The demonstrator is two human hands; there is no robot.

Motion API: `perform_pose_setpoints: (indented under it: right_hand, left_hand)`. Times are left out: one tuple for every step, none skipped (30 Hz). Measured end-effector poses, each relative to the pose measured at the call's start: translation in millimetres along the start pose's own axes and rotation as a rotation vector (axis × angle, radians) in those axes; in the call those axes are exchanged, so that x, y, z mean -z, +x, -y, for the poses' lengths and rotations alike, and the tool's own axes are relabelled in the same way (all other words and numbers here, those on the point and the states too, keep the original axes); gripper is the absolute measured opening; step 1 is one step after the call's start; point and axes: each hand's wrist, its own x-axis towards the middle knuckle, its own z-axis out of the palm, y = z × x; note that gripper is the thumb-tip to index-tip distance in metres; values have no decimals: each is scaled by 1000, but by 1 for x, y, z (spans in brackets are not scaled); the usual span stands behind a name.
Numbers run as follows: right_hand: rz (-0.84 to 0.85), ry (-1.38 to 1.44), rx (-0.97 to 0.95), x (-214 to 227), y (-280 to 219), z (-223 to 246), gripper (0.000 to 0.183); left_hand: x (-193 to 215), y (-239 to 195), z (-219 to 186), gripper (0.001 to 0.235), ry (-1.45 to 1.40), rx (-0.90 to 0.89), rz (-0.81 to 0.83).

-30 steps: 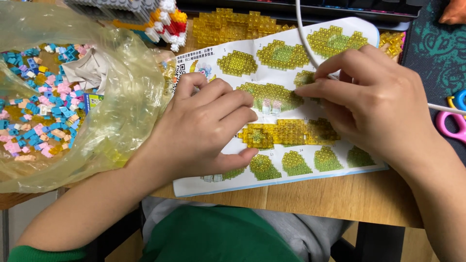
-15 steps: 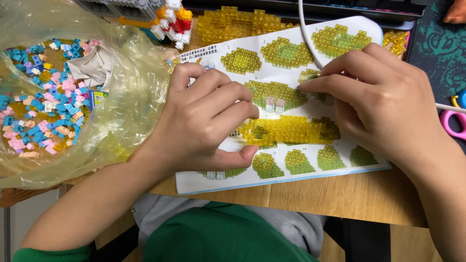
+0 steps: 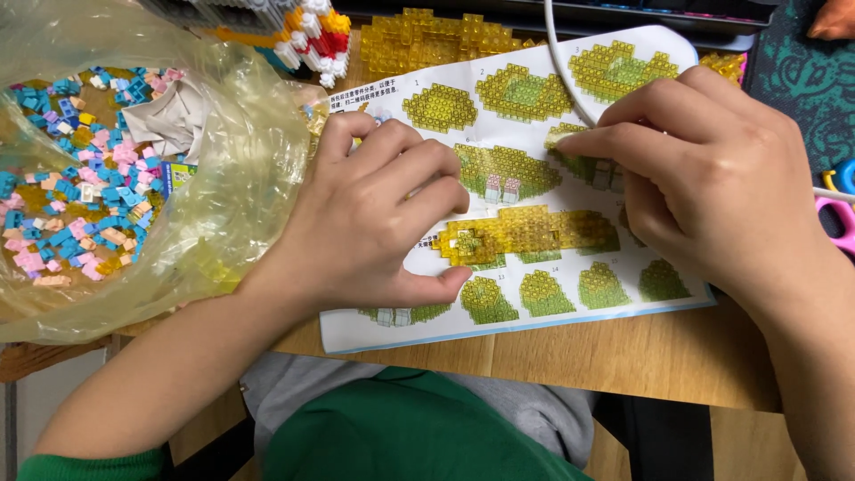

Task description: The person assembles small, translucent yellow plastic bricks by hand, following a printed instruction sheet. They pick pieces from a plastic bag, connect them to a growing structure, and occasionally compare the assembly to the diagrams.

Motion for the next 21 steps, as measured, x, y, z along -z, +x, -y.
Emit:
perform_pose_setpoints:
  right_hand:
    - [-1, -2, -1, 0, -1, -1, 49]
    - [-4, -4, -4, 0, -2, -2, 49]
    - [-6, -6, -8, 0, -2, -3, 49]
    - [-8, -6, -7, 0, -3, -3, 49]
    - [-23, -11, -12, 1, -4, -3, 51]
    - [-37, -17, -17, 1, -5, -3, 52]
    - [-38, -17, -16, 2, -5, -1, 52]
    - [-52, -1, -18, 4, -4, -1, 51]
    - [-66, 16, -20, 5, -4, 0, 49]
    - [-64, 17, -17, 8, -3, 3, 49]
    - [-106, 55, -16, 11, -2, 7, 53]
    - [-150, 91, -13, 14, -1, 9, 56]
    - [-150, 90, -10, 12, -1, 9, 56]
    - [-212, 93, 5, 11, -2, 10, 48]
    - [-274, 96, 20, 10, -2, 10, 42]
    - [-274, 93, 24, 8, -1, 11, 42]
    - [-291, 90, 39, 7, 0, 11, 43]
    - [-307, 89, 55, 6, 1, 13, 43]
    - [-307, 88, 60, 4, 5, 15, 43]
    - [-332, 101, 80, 3, 10, 16, 42]
    - [-355, 115, 101, 3, 15, 19, 41]
  left_hand:
    - [1, 1, 0, 39, 0, -2, -2]
    - [2, 1, 0, 43, -14, 9, 2]
    - [3, 1, 0, 47, -28, 19, 6]
    - [3, 1, 0, 47, -26, 19, 6]
    - [3, 1, 0, 45, -32, 12, -16]
    - [2, 1, 0, 43, -39, 5, -38]
    - [4, 1, 0, 43, -38, 5, -38]
    - [5, 1, 0, 39, -60, 3, -65]
    - [6, 1, 0, 36, -82, 0, -93]
    - [10, 2, 1, 36, -83, 3, -94]
    - [14, 3, 2, 34, -92, -20, -149]
    - [18, 4, 4, 36, -98, -46, -204]
    - [22, 4, 3, 36, -96, -45, -207]
    - [26, 4, 2, 35, -124, -51, -242]
    - [31, 4, 1, 34, -152, -58, -277]
    - [27, 3, 2, 34, -149, -59, -281]
    - [24, 3, 4, 29, -173, -111, -294]
    - [21, 1, 5, 25, -197, -162, -306]
    - [20, 1, 3, 25, -194, -161, -309]
    - [20, 2, 1, 18, -210, -178, -297]
    - [20, 2, -1, 13, -226, -194, -284]
